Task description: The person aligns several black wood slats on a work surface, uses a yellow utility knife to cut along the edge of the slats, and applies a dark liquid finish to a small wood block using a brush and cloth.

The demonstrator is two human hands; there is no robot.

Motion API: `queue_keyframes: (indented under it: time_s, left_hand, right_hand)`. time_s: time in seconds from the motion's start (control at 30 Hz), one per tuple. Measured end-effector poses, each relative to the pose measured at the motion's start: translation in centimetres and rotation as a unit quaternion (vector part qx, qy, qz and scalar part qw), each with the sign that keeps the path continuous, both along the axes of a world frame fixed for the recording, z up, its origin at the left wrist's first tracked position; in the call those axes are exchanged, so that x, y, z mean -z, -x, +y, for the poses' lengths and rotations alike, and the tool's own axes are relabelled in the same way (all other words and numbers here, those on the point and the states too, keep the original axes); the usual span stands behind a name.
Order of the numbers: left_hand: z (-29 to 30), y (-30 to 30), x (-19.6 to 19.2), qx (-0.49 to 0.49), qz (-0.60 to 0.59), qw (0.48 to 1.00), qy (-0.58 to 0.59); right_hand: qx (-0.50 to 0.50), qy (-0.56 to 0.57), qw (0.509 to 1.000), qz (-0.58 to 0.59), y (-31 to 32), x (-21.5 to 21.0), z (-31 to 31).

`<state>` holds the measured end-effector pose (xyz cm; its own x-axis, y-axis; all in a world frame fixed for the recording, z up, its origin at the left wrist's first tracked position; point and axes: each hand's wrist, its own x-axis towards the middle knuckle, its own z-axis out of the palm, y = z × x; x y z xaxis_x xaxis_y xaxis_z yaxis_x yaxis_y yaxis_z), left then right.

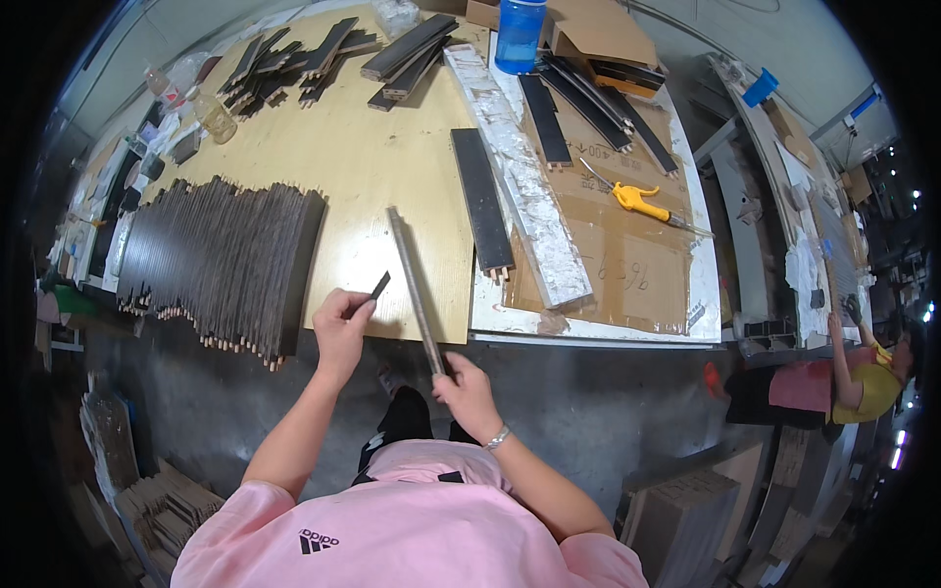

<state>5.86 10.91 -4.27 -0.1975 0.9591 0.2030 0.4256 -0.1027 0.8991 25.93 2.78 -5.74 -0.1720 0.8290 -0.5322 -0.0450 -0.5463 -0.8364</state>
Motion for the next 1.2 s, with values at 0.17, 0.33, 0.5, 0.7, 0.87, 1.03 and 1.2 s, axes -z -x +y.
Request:
queue_keyframes:
  time_s: [0.17, 0.33, 0.5, 0.7, 0.87, 1.03, 1.2]
  left_hand:
    - [4.5, 0.4, 1.8, -0.001, 0.082, 0.997, -0.006]
    - [10.6, -0.5, 3.0, 0.035, 0.243, 0.968, -0.047]
    - [10.7, -2.0, 4.0, 0.064, 0.292, 0.950, -0.091]
    - [-2.7, -4.7, 2.3, 0.304, 0.237, 0.913, -0.132]
    - [2.4, -4.7, 2.7, 0.190, 0.242, 0.946, -0.104]
    - [3.7, -4.3, 3.4, 0.154, 0.274, 0.938, -0.146]
    - [-8.3, -6.0, 1.7, 0.367, 0.197, 0.899, -0.137]
  right_hand:
    - [0.074, 0.118, 0.937, 0.319, -0.3, 1.3, -2.0]
    - [0.088, 0.146, 0.932, 0.319, -0.8, 2.5, -2.1]
    - [0.096, 0.142, 0.933, 0.316, -1.3, 2.9, -2.1]
    - [0.117, 0.177, 0.917, 0.337, -1.4, 3.0, -2.0]
    - [0.109, 0.173, 0.906, 0.370, -1.9, 3.0, -1.8]
    - [0.112, 0.187, 0.893, 0.393, -2.4, 2.7, -1.0]
    - [0.085, 0.176, 0.890, 0.411, -3.6, 3.2, -0.6]
